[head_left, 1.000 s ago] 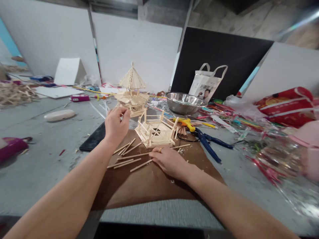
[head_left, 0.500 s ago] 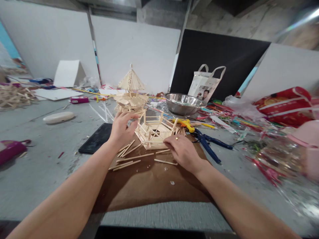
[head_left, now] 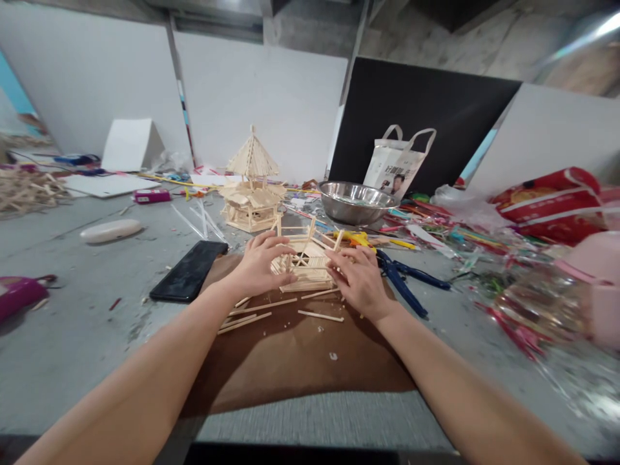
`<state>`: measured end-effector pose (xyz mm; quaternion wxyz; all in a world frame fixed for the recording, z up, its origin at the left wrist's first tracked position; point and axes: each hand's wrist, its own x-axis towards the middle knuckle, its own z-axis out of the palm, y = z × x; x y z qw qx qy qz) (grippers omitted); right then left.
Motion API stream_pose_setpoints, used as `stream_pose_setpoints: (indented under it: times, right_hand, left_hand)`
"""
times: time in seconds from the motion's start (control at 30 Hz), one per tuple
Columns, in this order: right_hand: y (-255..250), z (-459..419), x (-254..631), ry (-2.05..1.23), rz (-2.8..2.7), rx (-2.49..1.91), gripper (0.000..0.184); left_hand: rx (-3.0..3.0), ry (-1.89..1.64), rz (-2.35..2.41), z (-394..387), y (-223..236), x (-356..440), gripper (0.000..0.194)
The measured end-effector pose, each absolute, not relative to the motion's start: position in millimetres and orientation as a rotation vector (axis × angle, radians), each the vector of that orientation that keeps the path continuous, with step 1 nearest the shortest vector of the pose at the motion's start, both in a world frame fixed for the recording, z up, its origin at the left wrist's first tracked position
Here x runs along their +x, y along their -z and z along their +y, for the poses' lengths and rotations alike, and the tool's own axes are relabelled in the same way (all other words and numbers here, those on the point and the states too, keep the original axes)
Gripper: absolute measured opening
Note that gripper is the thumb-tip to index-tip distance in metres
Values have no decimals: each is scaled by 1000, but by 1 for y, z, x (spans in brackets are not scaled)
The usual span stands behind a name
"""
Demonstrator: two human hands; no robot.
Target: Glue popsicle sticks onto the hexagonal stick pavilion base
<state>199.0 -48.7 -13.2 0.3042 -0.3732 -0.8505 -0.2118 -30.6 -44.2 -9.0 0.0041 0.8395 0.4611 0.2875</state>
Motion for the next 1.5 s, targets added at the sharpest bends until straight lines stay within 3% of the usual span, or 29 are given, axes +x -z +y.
stream_pose_setpoints:
  times: [0.57, 1.03, 1.17, 1.37, 1.5]
  right_hand:
    - [16, -44, 195, 463, -2254, -1046, 36]
    - [18, -42, 193, 453, -2240, -1058, 36]
    - [12, -45, 195, 458, -2253, -1048, 34]
    - [-3, -58, 200, 154, -2496, -910, 23]
    - [-8, -68, 195, -90, -2781, -1044, 18]
  left_hand:
    - [2465, -955, 1507, -39, 16, -22, 21]
    - [2475, -1039, 1513, -36, 22, -21, 22]
    - [2471, -1051, 1473, -40, 12, -25, 33]
    - [2163, -1601, 1510, -42, -14, -51, 35]
    - [1924, -1594, 1930, -42, -23, -65, 30]
